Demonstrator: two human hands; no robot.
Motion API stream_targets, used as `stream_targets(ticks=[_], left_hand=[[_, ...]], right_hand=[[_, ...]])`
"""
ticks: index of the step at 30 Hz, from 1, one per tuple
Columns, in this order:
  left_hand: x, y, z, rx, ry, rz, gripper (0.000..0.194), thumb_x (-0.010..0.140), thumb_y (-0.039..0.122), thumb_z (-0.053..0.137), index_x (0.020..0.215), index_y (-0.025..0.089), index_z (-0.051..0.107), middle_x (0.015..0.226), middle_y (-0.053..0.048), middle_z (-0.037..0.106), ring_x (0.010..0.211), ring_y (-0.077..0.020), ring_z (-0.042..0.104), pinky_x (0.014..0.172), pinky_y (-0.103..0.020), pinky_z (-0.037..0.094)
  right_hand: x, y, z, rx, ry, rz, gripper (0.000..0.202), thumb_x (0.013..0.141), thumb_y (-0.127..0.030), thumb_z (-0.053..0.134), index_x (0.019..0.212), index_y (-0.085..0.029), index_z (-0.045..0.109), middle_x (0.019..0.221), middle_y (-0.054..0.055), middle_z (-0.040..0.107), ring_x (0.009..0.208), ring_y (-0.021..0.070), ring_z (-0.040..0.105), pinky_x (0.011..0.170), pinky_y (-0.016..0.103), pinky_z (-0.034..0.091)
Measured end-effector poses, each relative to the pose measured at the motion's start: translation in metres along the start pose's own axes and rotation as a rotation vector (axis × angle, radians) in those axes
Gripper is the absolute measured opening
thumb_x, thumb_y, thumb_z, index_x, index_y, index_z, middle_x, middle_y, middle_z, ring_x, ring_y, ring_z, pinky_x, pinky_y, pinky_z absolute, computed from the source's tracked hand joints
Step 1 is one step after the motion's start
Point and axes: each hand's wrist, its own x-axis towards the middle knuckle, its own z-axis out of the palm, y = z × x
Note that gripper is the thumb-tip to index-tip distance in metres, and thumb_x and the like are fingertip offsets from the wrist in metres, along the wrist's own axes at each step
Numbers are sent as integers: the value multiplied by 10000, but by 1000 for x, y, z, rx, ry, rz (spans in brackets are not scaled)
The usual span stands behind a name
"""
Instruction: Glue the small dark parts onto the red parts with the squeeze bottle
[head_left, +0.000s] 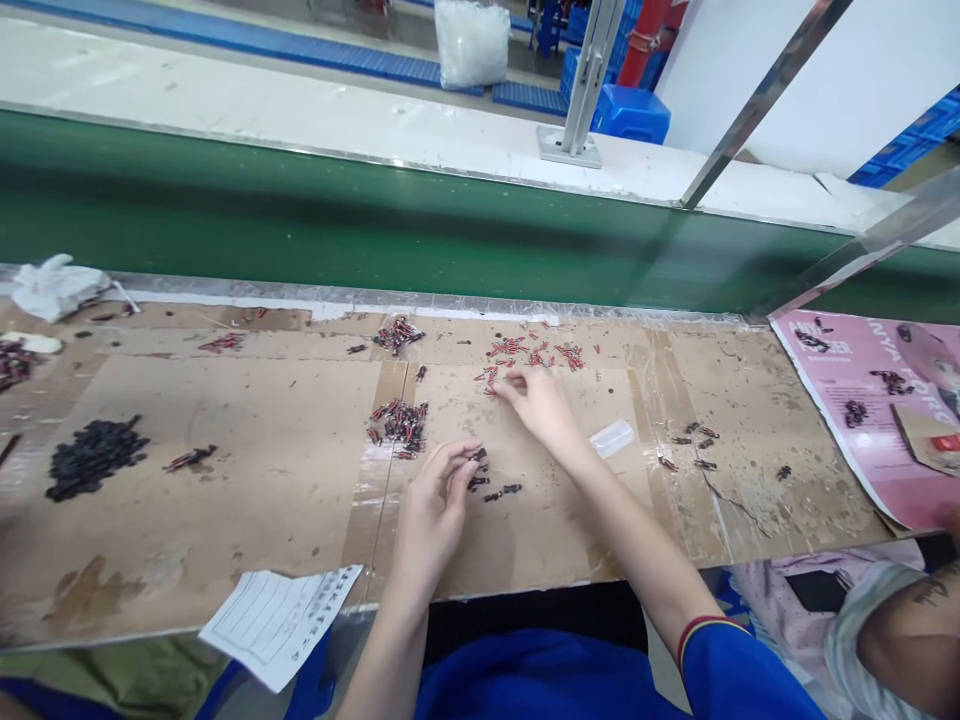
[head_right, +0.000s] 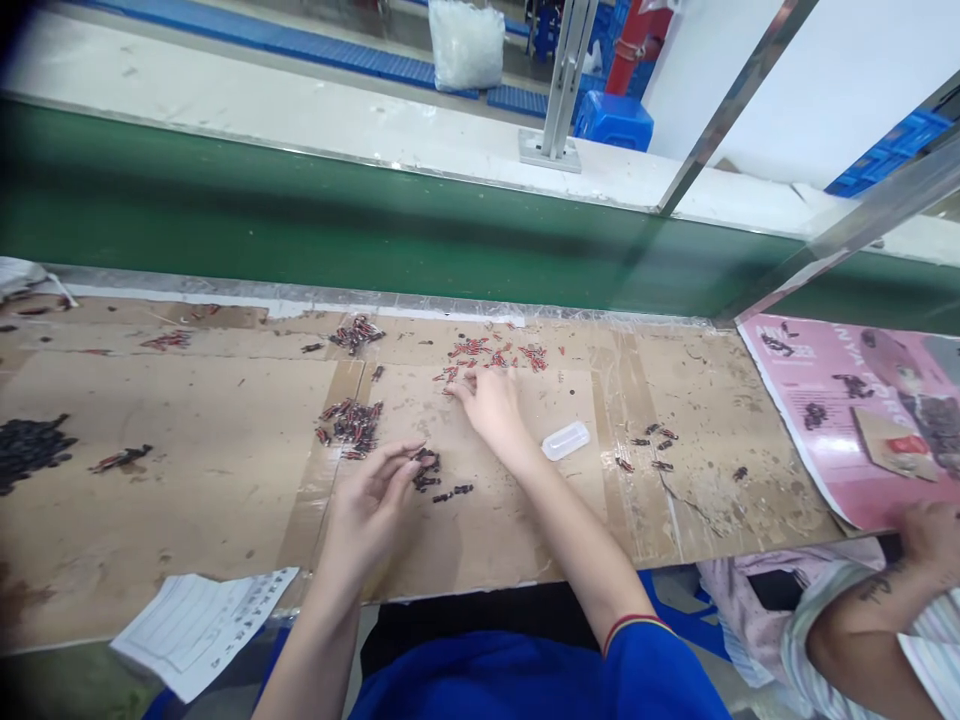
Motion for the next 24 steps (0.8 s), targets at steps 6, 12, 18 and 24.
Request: stream_targets(ticks=[6, 12, 18, 24], left_hand=[[0, 4, 0, -189, 28, -42, 194, 805, 338, 624, 910, 182, 676, 890, -66, 705, 793, -190, 708, 779, -326, 572], [0, 8, 0, -86, 10, 3, 175, 850, 306, 574, 909, 193, 693, 909, -65, 730, 877, -192, 704, 847, -323, 551], [-1, 17, 7, 57, -43, 48, 208, 860, 309, 574, 991, 211, 703, 992, -67, 753, 909, -206, 707, 858, -343, 556], [-4, 22, 16, 96, -93, 112, 168, 853, 289, 577, 931, 212, 704, 962, -52, 759, 904, -191, 709, 844, -321, 561]], right_hand=[[19, -2, 18, -51, -25, -2, 143, 843, -153, 634, 702, -174, 645, 848, 73, 713, 902, 216, 607, 967, 408, 351], [-17, 3, -2, 306, 6, -70, 72, 874, -183, 578, 864, -189, 649, 876, 39, 709, 799, 170, 640, 784, 303, 474], [-74, 9, -35, 396, -156, -231, 209, 902, -188, 519, 933, -205, 725, 869, 42, 696, 723, 138, 632, 692, 270, 501], [-89, 14, -42, 470, -102, -143, 163, 845, -255, 622, 941, -194, 738, 833, 44, 734, 760, 161, 673, 703, 278, 537]])
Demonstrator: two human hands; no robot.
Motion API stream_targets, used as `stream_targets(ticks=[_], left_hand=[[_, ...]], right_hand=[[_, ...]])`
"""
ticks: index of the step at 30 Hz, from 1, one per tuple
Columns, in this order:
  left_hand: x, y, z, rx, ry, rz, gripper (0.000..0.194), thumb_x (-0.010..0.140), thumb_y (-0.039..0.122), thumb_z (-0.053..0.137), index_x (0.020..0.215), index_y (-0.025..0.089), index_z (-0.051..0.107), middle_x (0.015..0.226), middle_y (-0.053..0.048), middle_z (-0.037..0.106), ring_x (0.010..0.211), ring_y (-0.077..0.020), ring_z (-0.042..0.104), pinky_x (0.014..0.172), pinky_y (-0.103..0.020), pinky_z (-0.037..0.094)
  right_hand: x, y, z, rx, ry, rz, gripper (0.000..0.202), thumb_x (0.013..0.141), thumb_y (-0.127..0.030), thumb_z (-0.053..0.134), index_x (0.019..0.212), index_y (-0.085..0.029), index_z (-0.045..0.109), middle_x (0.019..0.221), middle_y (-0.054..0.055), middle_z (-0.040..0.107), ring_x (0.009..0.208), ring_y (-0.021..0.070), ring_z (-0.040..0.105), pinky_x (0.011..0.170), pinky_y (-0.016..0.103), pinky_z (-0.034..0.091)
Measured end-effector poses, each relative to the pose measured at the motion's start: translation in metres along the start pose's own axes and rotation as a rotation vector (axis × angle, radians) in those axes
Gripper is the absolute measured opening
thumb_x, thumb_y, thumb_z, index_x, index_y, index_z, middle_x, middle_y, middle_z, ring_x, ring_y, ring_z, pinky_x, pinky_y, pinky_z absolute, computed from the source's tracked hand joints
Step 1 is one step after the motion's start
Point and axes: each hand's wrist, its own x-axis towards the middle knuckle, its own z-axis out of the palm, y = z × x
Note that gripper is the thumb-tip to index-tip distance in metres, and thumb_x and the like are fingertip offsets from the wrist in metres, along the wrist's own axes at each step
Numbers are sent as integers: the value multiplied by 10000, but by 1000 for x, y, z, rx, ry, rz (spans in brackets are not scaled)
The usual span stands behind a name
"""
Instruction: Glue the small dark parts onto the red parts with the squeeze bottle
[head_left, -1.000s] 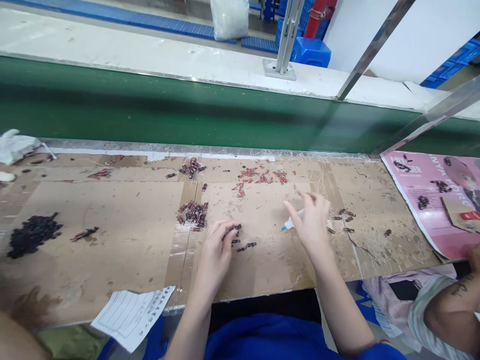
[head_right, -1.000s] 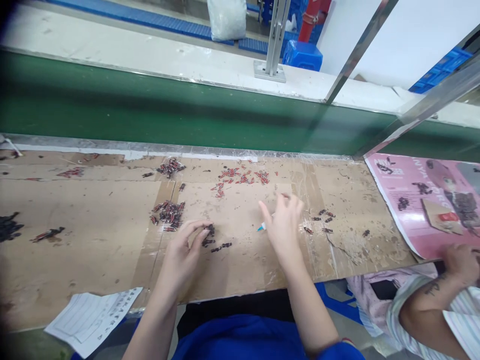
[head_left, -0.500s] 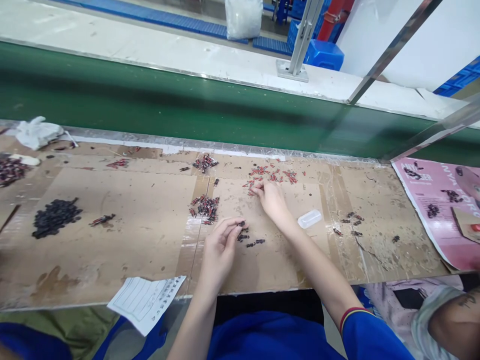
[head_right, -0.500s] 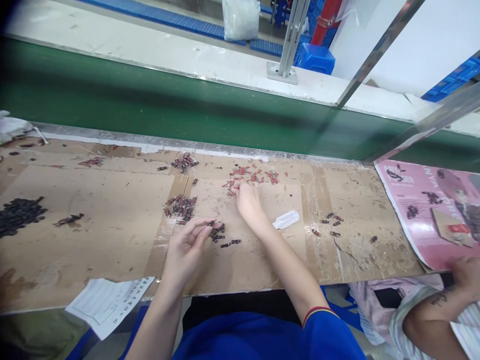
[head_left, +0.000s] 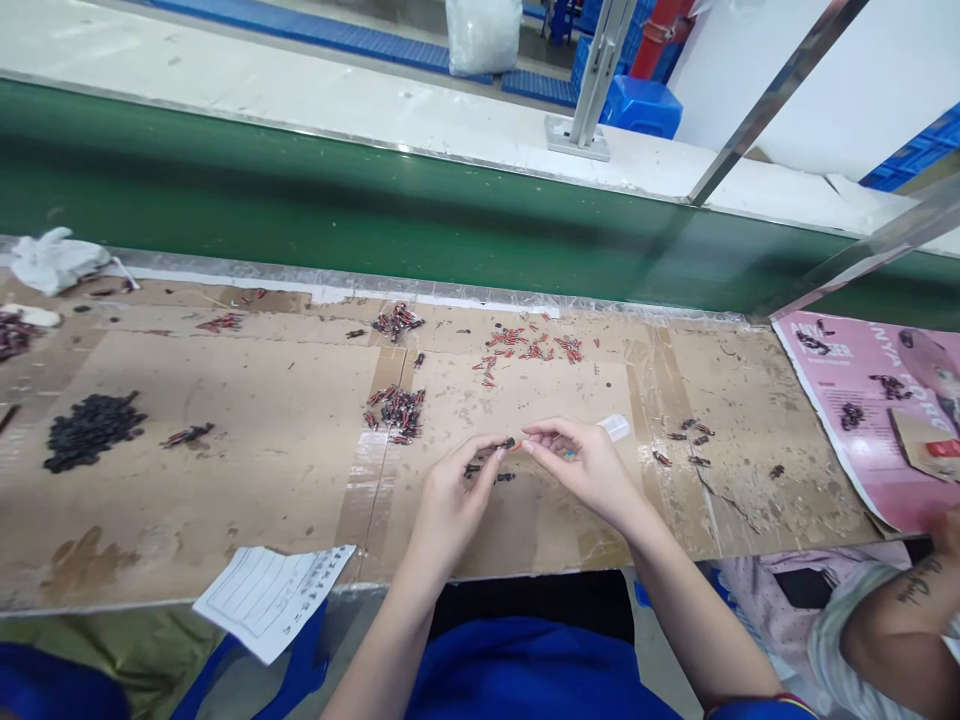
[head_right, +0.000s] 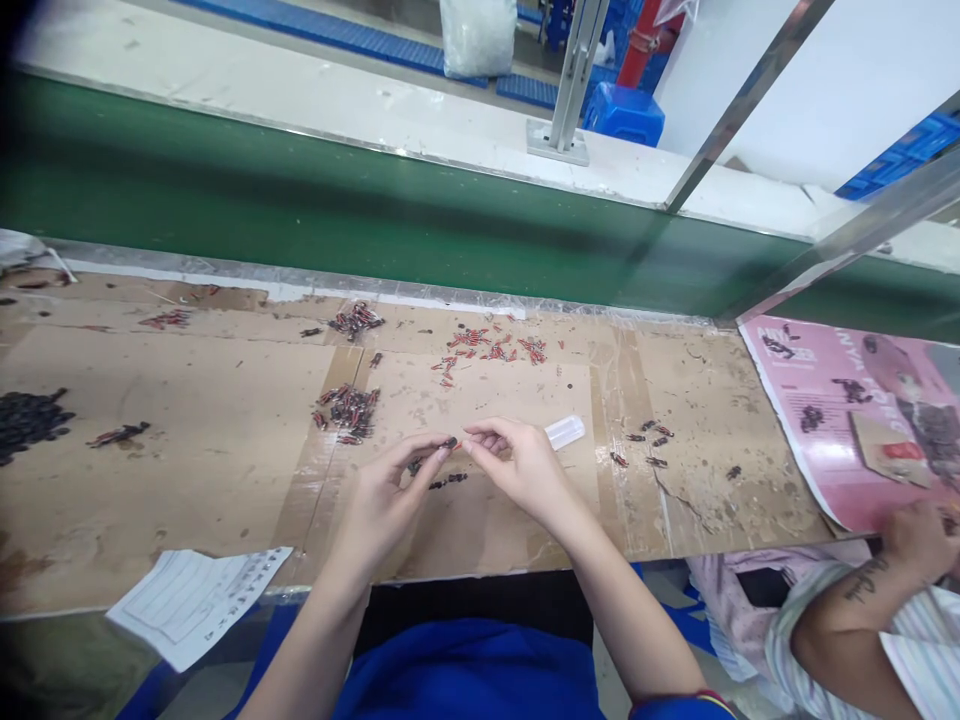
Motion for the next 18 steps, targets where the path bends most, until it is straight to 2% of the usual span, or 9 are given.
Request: stream_targets(ticks=[4, 8, 15, 18], left_hand=[[-2, 1, 4, 6, -18, 26, 165, 848, 276, 580, 932, 210, 706, 932, -50, 757, 880, -185, 706, 846, -318, 562], [-3, 2, 7, -17, -46, 13, 169, 835, 287, 590, 915, 204, 713, 910, -57, 757, 862, -189, 705, 836, -324, 568], [-2, 3, 13, -196, -92, -144, 213, 779, 345, 654, 875, 168, 723, 873, -81, 761, 804, -198, 715, 785, -322, 586], [-2, 3, 15, -184, -96, -140, 203, 781, 334, 653, 868, 169, 733, 873, -82, 763, 810, -202, 714, 799, -333, 585]], right_hand=[[-1, 6, 0, 46, 15, 22, 100, 805, -230, 650, 818, -185, 738, 794, 36, 749, 738, 162, 682, 702, 273, 543], [-3, 10, 0, 33, 52, 11, 83, 785, -182, 651, 798, -174, 733, 755, 36, 735, 709, 153, 671, 682, 261, 535], [-9, 13, 1, 40, 86, -12, 83, 779, -161, 647, 782, -176, 729, 751, 40, 724, 687, 147, 668, 661, 256, 539], [-11, 14, 3, 48, 118, 10, 91, 767, -150, 644, 765, -180, 730, 740, 39, 727, 677, 152, 675, 660, 266, 548]])
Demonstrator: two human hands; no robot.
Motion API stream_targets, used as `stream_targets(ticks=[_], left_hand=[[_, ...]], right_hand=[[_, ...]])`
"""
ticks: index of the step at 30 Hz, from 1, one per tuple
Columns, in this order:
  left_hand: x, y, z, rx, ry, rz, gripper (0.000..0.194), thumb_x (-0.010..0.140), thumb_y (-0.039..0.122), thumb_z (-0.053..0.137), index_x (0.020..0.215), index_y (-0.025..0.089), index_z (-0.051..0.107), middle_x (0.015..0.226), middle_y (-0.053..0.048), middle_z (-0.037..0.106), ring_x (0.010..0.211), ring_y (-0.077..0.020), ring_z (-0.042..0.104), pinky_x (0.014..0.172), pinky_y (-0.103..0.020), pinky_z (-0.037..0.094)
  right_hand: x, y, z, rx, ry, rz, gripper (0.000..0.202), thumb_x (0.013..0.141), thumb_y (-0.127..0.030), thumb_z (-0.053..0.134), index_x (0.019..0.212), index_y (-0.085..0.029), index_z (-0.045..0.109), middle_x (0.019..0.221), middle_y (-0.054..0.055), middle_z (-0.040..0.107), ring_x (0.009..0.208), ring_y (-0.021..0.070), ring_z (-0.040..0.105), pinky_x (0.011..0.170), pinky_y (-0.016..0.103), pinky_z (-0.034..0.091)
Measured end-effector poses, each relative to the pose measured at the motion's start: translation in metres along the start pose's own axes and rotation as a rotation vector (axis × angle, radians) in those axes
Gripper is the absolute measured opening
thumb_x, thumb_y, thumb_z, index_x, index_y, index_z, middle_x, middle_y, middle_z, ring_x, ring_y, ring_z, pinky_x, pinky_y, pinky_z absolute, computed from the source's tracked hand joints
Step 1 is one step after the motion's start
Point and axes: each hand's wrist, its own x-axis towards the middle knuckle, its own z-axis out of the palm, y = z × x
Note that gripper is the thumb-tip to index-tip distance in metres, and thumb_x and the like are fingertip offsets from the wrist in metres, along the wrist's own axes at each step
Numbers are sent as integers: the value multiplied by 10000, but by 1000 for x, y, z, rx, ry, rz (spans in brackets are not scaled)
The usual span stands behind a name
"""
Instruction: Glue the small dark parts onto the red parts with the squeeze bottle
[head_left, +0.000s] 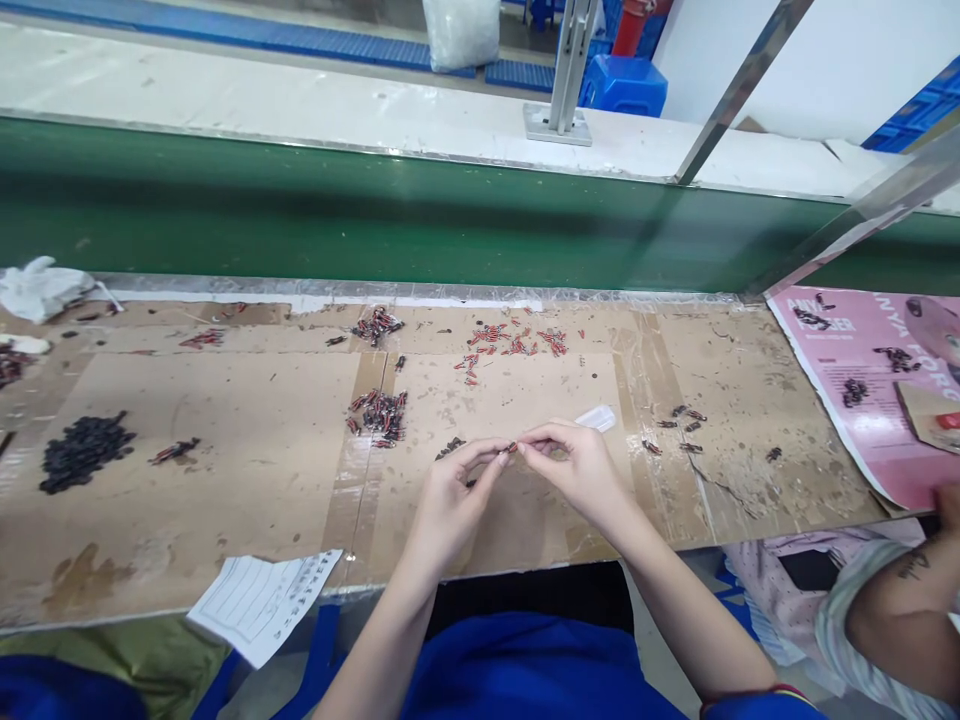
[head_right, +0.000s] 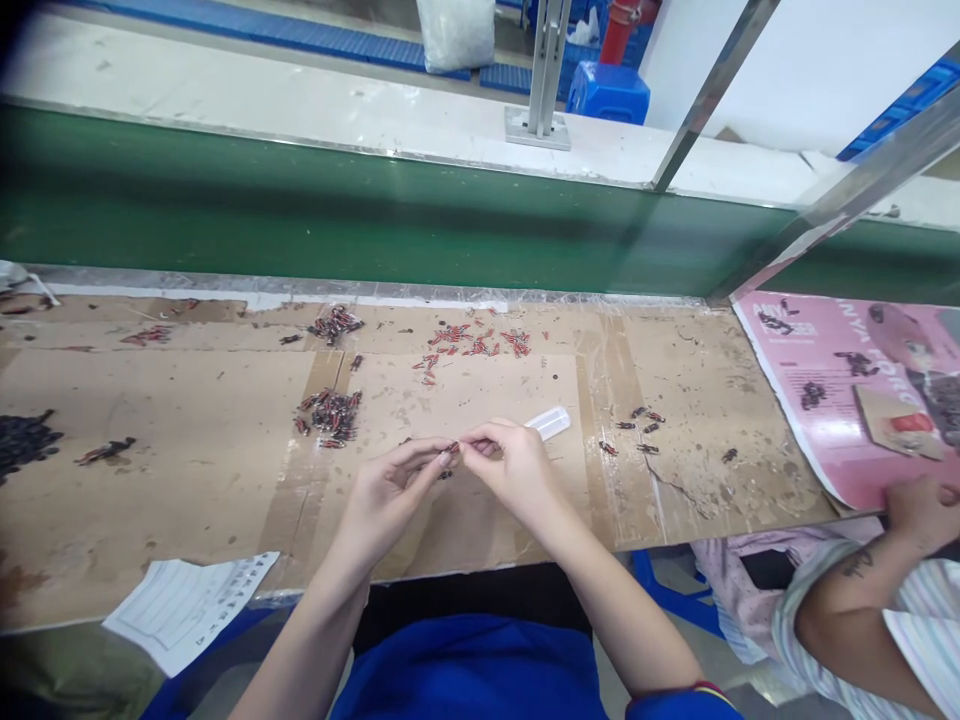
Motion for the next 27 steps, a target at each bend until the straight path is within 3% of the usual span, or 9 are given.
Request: stream_targets(ticks=[8, 17, 23, 27], left_hand=[[0, -4, 5, 112, -3, 135, 171, 821, 284, 612, 900, 200, 739, 911, -71, 760, 832, -190, 709, 812, -327, 581], [-1, 1, 13, -97, -8, -16, 183, 750, 311, 690, 846, 161, 730, 867, -84, 765, 806, -192, 719, 790, -313, 590], [-1, 3, 17, -108, 0, -32, 182, 748, 318, 691, 832, 158, 710, 840, -75, 756, 775, -184, 711, 769, -302, 582], [-1, 6, 20, -194, 4, -94, 200, 726, 329, 710, 818, 152, 697, 769, -62, 741, 730, -171, 702, 737, -281, 573]], right_hand=[[-6, 8, 4, 104, 45, 132, 81, 753, -197, 651, 765, -174, 728, 714, 46, 743, 655, 166, 695, 652, 279, 574], [-15, 5, 1, -3, 114, -9, 80, 777, -184, 644, 769, -183, 724, 724, 44, 716, 661, 161, 666, 662, 279, 561], [-17, 4, 2, -1, 127, -10, 88, 782, -170, 641, 781, -182, 729, 735, 52, 712, 680, 164, 666, 677, 288, 560], [-16, 9, 1, 136, 89, 42, 87, 782, -228, 661, 795, -194, 740, 759, 46, 729, 698, 164, 687, 693, 294, 579]])
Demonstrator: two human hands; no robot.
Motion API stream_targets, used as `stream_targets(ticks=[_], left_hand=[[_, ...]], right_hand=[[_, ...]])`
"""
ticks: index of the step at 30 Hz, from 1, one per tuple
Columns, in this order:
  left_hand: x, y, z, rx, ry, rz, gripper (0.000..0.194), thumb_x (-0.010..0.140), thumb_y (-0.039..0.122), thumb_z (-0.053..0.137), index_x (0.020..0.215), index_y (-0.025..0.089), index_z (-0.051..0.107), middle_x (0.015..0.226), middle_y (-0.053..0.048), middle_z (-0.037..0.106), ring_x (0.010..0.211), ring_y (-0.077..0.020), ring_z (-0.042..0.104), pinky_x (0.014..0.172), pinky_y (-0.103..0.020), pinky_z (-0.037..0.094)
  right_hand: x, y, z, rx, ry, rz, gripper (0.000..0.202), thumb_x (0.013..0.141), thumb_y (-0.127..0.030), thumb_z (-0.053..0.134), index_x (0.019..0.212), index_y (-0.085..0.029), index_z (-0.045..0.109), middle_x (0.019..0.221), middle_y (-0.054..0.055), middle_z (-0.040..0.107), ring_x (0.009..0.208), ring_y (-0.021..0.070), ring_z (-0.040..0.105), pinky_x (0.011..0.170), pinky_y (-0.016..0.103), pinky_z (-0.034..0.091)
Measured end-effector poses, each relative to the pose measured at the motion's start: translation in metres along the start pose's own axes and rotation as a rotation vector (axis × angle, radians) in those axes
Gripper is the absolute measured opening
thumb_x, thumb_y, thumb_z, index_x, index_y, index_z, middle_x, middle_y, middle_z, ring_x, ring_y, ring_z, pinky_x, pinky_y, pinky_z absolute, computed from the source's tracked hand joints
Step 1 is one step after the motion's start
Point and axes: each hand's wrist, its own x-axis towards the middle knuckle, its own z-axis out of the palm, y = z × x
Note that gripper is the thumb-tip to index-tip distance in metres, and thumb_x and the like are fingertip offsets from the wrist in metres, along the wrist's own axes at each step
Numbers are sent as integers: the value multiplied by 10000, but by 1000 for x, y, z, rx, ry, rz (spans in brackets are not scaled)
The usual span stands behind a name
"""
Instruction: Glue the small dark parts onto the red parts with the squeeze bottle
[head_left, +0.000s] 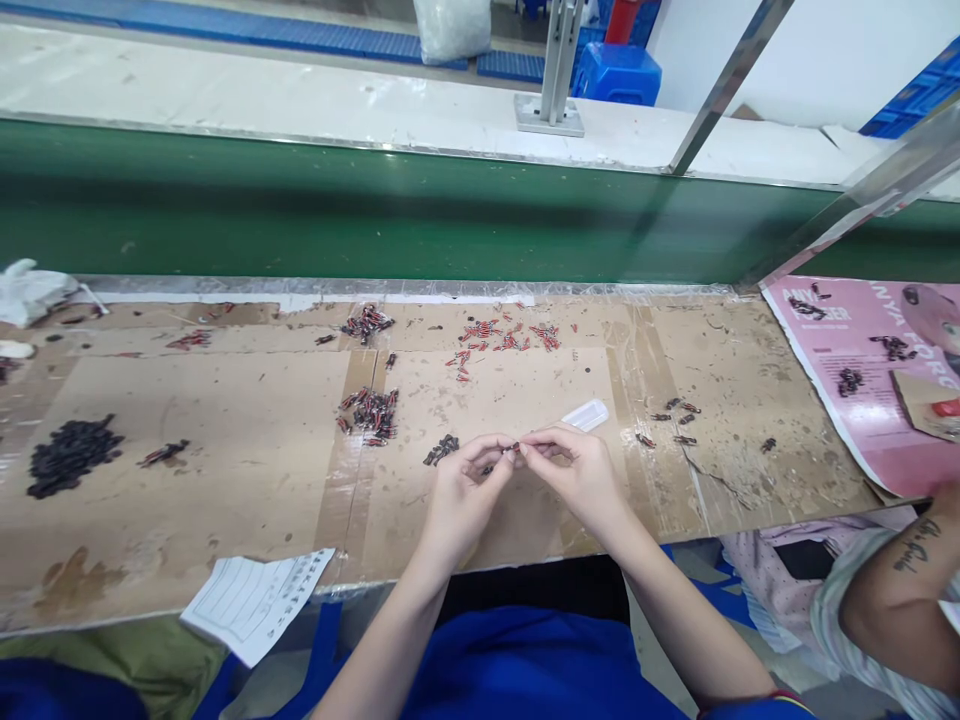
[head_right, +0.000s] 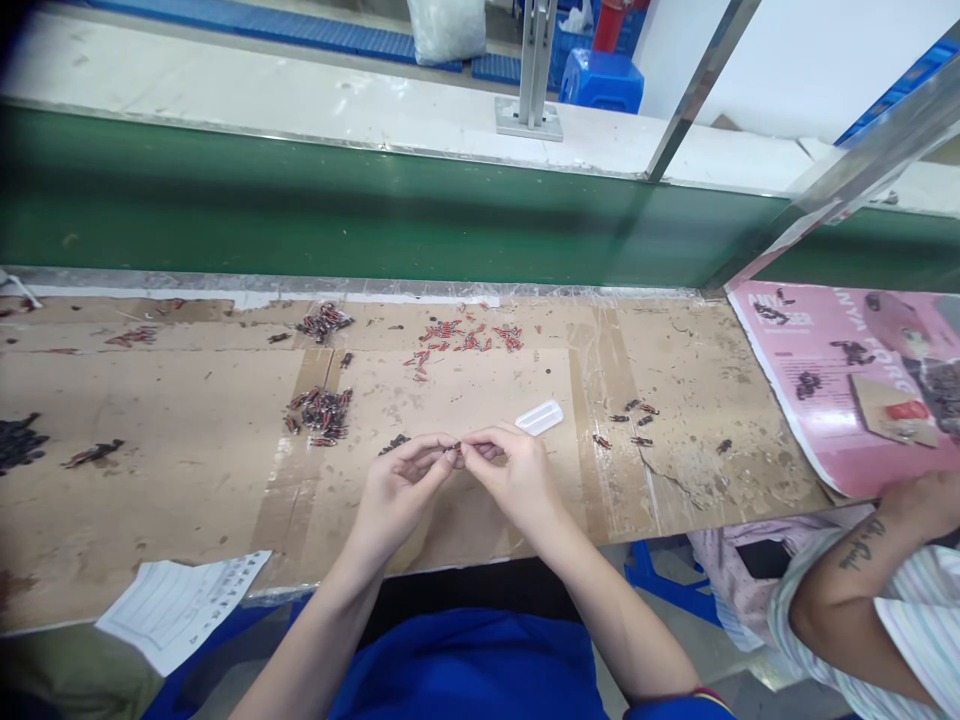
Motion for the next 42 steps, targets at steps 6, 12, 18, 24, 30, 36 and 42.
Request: stream_targets(ticks=[6, 12, 18, 24, 30, 36, 42], left_hand=[[0, 4, 4, -101, 1, -74, 268, 664, 371, 761, 783, 141, 690, 718, -54, 728, 653, -156, 678, 708, -295, 578], [-2, 4, 10, -113, -1, -71, 246, 664, 350, 752, 790, 145, 703, 712, -49, 726, 639, -149, 669, 678, -278, 573], [-6, 5, 15, -13, -32, -12, 230, 719, 358, 714, 812, 148, 699, 735, -56, 722, 698, -165, 677, 735, -289, 568], [-6, 1, 16, 12, -75, 24, 157, 756, 300, 671, 807, 153, 690, 722, -47, 713, 693, -158, 672, 726, -271, 558], [-6, -5, 32, 62, -112, 83, 97, 810, 241, 599, 861, 168, 637, 855, -66, 722, 827, -173, 690, 811, -292, 550], [2, 5, 9, 410, -72, 309, 300, 830, 255, 596, 1125, 201, 585, 1119, -99, 679, 1072, -220, 636, 966, -378, 485], [19, -6, -56, 953, 19, 473, 116, 851, 257, 571, 861, 240, 686, 916, -70, 702, 969, -272, 608, 929, -441, 425]], right_hand=[[-3, 8, 1, 288, -12, 122, 222, 742, -403, 726, 845, -209, 755, 904, 59, 756, 830, 188, 721, 769, 320, 605], [-13, 8, 2, 149, 106, 5, 130, 796, -281, 673, 872, -218, 757, 903, 62, 753, 807, 184, 717, 765, 328, 606], [-18, 2, -8, -75, 127, -193, 154, 828, -203, 633, 888, -257, 764, 855, 48, 751, 806, 195, 694, 774, 357, 584], [-21, 12, -5, -8, 185, -176, 146, 812, -187, 646, 873, -250, 762, 788, 37, 726, 755, 178, 681, 710, 327, 585], [-26, 12, -14, -119, 232, -240, 141, 816, -182, 641, 884, -241, 750, 840, 50, 744, 789, 192, 701, 746, 345, 595], [-23, 33, -69, -373, 572, -111, 192, 856, -327, 604, 931, -207, 734, 901, 91, 741, 795, 224, 702, 769, 407, 592], [-14, 52, -108, -885, 359, -255, 463, 824, -484, 644, 1204, -220, 646, 1297, 172, 577, 1223, 361, 496, 979, 572, 450]])
